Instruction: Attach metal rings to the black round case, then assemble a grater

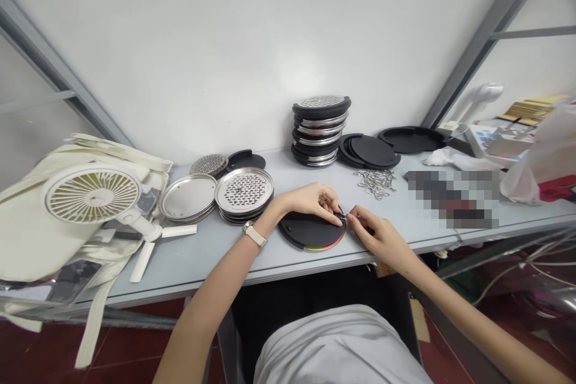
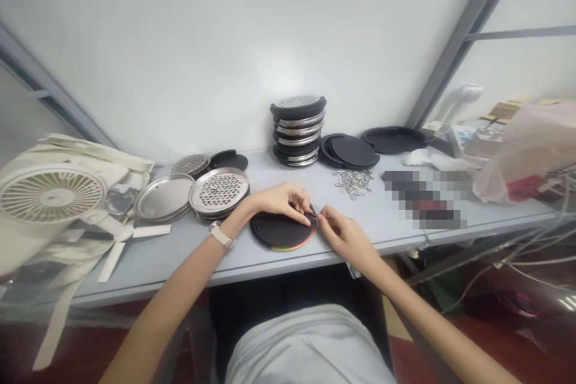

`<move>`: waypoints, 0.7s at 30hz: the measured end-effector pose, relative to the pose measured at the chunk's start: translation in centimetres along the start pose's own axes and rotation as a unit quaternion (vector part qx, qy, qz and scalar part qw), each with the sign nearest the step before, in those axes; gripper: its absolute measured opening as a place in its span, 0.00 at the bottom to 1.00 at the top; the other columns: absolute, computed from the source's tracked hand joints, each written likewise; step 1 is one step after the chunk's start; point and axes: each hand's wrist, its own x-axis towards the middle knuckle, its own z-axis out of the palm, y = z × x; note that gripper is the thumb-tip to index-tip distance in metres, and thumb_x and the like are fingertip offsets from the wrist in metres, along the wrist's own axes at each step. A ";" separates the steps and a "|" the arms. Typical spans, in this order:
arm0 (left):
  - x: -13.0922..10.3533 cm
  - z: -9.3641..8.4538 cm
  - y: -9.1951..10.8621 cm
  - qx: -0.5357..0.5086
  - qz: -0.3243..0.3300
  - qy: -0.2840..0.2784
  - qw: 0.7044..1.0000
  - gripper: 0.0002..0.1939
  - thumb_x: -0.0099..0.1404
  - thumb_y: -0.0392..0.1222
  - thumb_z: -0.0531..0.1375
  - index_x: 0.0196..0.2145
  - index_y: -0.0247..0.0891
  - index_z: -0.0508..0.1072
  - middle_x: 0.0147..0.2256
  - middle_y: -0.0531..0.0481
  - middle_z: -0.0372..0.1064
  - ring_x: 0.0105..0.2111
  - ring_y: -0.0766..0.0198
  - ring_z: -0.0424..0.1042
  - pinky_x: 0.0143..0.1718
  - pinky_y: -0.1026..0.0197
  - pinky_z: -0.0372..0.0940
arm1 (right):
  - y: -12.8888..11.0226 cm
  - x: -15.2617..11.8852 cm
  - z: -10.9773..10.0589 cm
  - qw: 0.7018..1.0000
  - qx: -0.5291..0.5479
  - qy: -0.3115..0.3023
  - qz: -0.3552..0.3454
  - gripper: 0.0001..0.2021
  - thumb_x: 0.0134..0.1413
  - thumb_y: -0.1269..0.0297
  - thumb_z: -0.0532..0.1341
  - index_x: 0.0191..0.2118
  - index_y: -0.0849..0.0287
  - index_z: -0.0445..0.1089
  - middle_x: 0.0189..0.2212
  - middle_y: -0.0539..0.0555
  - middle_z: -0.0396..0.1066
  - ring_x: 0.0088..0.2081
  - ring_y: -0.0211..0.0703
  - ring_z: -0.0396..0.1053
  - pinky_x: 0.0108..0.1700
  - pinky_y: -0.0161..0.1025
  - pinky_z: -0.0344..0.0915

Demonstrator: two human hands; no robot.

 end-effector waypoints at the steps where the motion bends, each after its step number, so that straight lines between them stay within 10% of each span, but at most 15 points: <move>1: 0.0 0.0 0.0 -0.002 0.001 -0.001 1.000 0.15 0.47 0.45 0.68 0.28 0.31 0.72 0.32 0.50 0.66 0.32 0.68 0.66 0.37 0.61 0.63 | 0.0 0.0 0.0 1.000 0.003 0.000 0.000 0.14 0.63 0.55 0.47 0.30 0.55 0.57 0.19 0.44 0.55 0.22 0.36 0.53 0.27 0.33 0.52; 21: -0.1 0.1 0.4 -0.003 -0.020 -0.001 1.000 0.16 0.47 0.45 0.68 0.29 0.31 0.71 0.30 0.50 0.66 0.31 0.68 0.66 0.37 0.61 0.62 | -0.2 0.0 0.0 0.999 0.030 -0.002 0.011 0.10 0.63 0.54 0.47 0.38 0.54 0.57 0.17 0.43 0.53 0.20 0.36 0.50 0.25 0.32 0.49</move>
